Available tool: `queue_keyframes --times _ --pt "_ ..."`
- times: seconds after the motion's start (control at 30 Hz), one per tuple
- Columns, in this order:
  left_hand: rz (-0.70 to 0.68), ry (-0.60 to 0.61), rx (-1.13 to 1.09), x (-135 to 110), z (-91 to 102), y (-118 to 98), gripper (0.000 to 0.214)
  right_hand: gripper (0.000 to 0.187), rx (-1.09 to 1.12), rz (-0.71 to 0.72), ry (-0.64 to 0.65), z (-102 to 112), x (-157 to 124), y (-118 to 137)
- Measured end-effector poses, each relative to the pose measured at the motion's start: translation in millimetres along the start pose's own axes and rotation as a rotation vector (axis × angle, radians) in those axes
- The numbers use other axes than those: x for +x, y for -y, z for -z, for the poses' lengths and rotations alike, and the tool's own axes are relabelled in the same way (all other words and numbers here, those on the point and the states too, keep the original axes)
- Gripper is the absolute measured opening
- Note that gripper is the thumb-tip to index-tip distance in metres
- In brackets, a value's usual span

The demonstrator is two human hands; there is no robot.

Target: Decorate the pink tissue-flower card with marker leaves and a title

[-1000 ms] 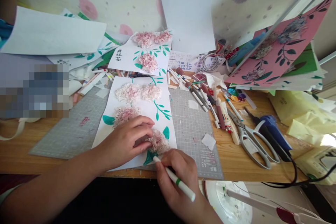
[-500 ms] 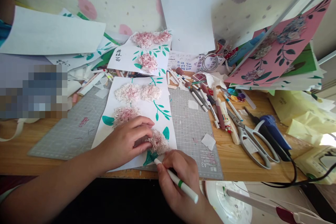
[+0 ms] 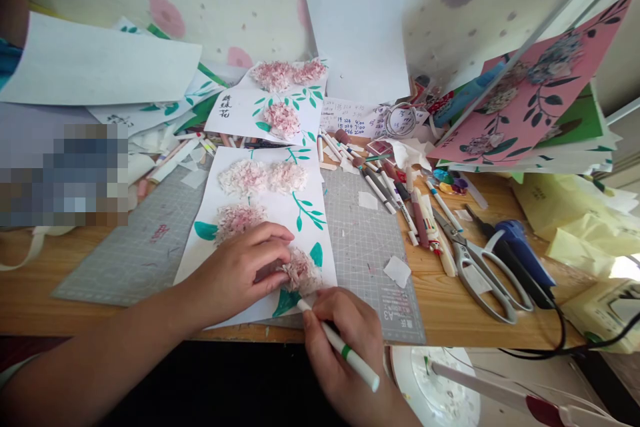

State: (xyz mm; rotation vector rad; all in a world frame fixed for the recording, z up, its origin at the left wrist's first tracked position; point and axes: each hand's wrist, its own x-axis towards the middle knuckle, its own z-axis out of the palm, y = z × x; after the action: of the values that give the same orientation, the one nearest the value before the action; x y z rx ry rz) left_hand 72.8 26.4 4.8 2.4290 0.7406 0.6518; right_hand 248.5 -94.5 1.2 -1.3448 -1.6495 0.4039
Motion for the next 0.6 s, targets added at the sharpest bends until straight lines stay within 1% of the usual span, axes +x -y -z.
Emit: queue_keyframes --times 0.03,0.17,0.27,0.37,0.5,0.6 --pt "-0.001 0.0 0.0 -0.1 -0.2 0.2 0.015 0.016 -0.003 -0.002 -0.014 -0.4 -0.3 0.0" --pt "0.003 -0.002 0.003 -0.9 -0.9 0.3 0.015 0.016 0.022 0.015 0.012 -1.2 -2.3 -0.4" --pt "0.003 0.002 0.005 -1.3 -0.6 0.0 0.015 0.015 -0.029 -0.009 -0.047 -0.6 -3.9 -1.4" --pt "0.004 0.002 0.006 -1.2 0.1 0.1 0.015 0.016 -0.029 0.028 -0.025 0.2 -6.1 -2.8" --pt "0.002 0.005 0.003 -0.7 0.7 0.0 0.015 0.015 -0.071 -0.034 -0.092 -0.3 -10.8 -4.4" --pt "0.005 0.006 0.0 -0.3 0.3 -0.2 0.015 0.016 -0.047 -0.01 -0.068 -1.5 -13.4 -5.3"
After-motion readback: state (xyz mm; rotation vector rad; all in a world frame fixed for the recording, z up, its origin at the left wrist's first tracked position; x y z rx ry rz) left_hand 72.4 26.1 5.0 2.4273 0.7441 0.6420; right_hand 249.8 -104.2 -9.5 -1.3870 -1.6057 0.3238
